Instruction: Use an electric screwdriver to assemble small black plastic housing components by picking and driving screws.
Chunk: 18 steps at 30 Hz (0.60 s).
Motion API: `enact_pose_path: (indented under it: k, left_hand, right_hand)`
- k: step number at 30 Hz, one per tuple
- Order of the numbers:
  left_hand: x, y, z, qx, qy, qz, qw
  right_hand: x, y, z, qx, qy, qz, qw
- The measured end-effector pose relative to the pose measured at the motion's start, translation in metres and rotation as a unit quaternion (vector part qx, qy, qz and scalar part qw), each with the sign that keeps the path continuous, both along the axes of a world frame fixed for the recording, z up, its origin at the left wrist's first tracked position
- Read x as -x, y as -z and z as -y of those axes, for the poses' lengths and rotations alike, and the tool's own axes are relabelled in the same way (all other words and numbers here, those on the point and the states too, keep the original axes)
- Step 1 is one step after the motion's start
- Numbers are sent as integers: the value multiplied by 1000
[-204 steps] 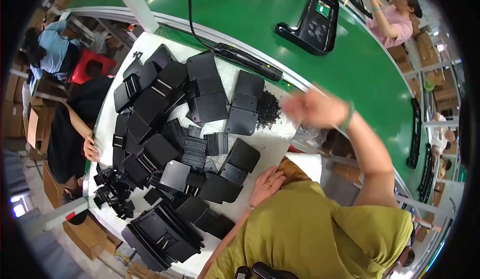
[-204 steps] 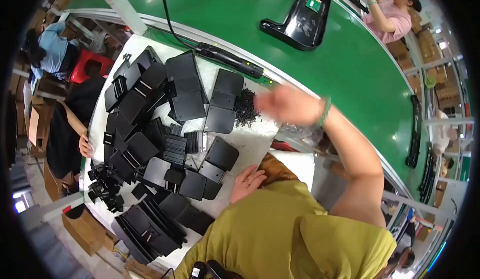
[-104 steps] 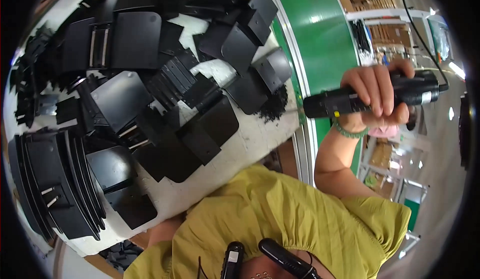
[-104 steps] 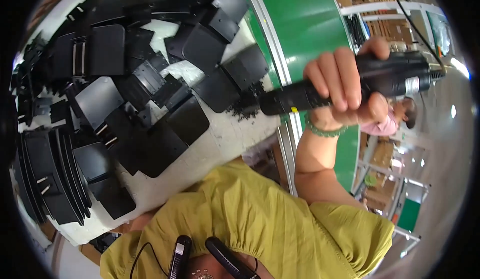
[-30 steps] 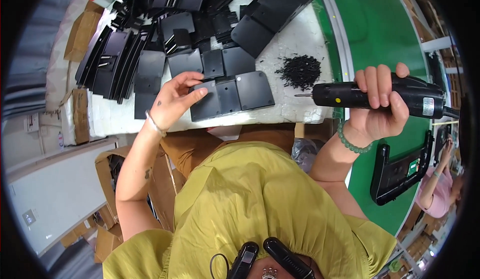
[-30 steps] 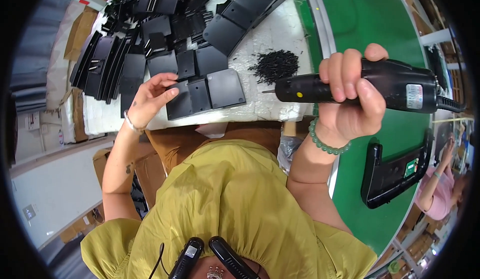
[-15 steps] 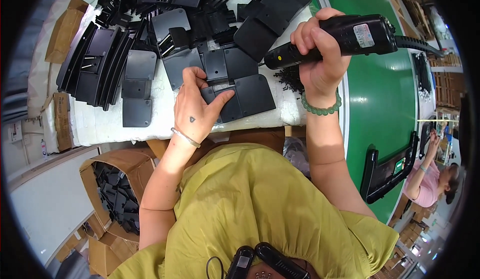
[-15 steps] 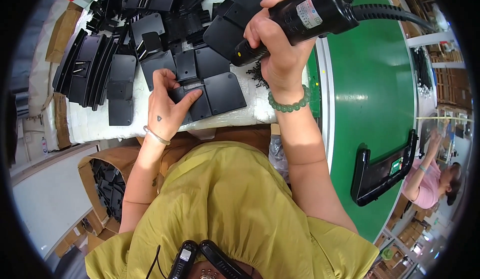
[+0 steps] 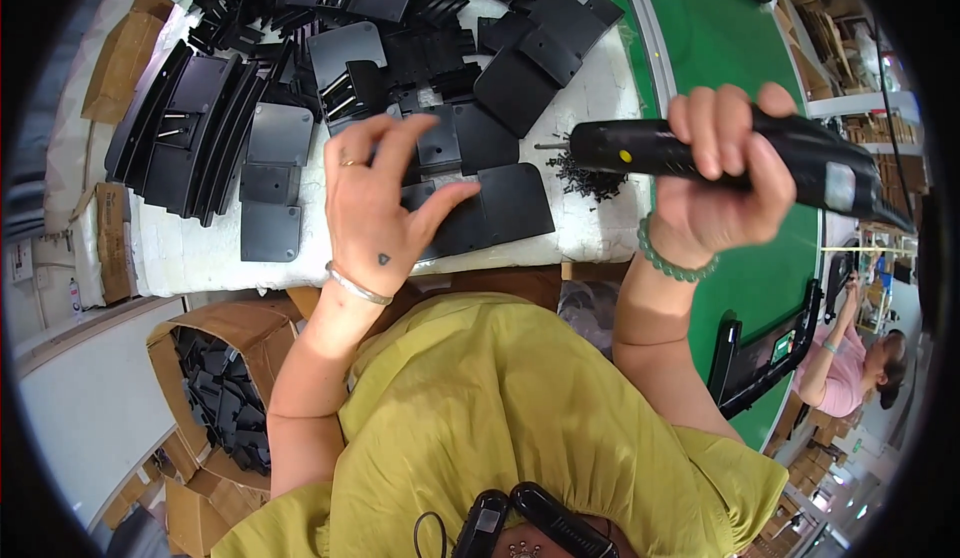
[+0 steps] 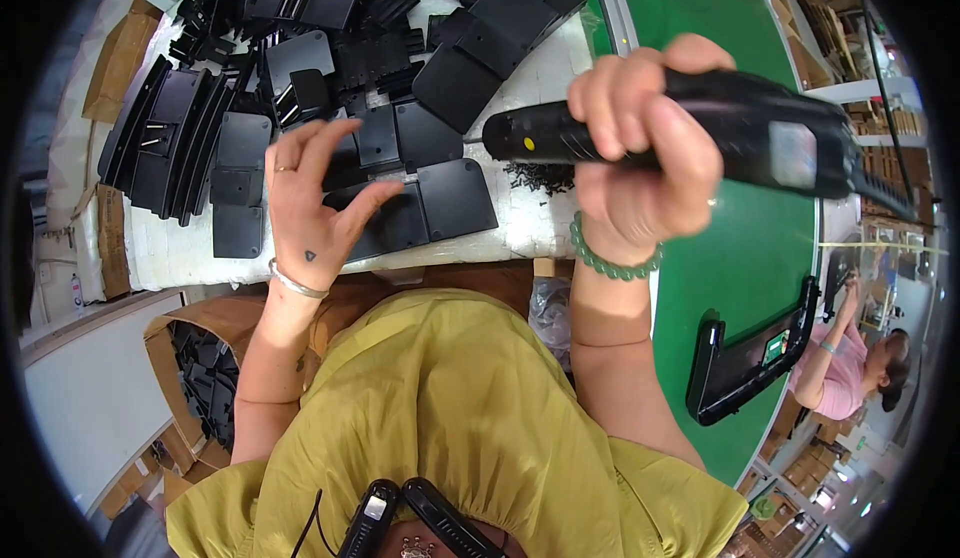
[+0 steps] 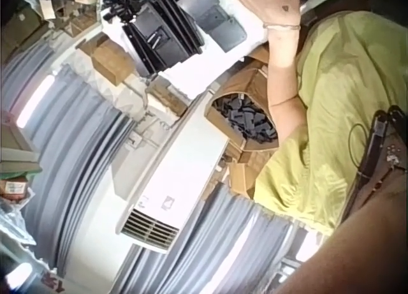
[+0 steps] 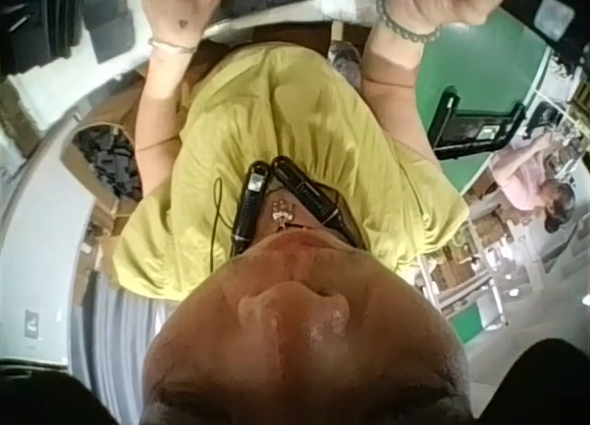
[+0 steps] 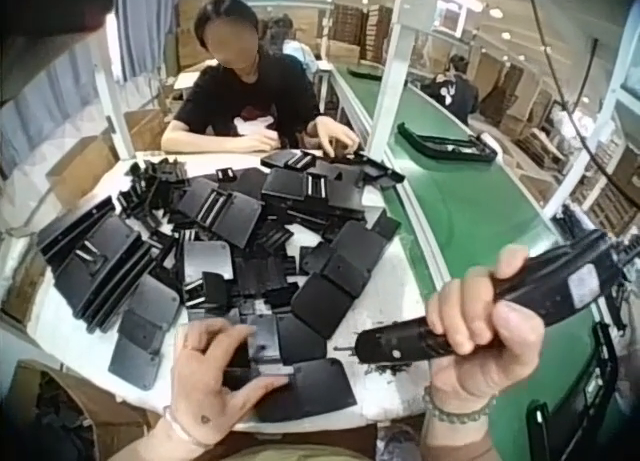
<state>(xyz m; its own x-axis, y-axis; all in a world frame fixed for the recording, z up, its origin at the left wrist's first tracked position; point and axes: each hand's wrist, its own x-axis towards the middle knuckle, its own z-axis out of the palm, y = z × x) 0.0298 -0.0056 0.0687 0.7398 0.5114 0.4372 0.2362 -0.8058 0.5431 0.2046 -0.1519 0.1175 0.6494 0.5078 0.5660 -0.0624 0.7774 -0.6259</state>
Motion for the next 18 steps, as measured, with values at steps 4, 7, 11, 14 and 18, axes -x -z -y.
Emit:
enact_pose_path:
  k: [4,7,11,14,18]
  left_hand:
    - [-35,-11,1,-4,183,71,980]
    - [-42,-3,-1,-9,246,108,963]
    - [-34,-8,5,27,216,118,969]
    - [-29,-10,8,35,203,116,972]
    - [-21,-13,9,17,207,100,973]
  right_hand:
    - [7,-22,13,-50,-87,-6,995]
    - [15,-31,18,-41,-71,-18,996]
    - [20,-33,19,-53,-74,-20,996]
    - [28,-32,17,-26,-53,18,998]
    - [37,-28,16,-13,-59,125,990]
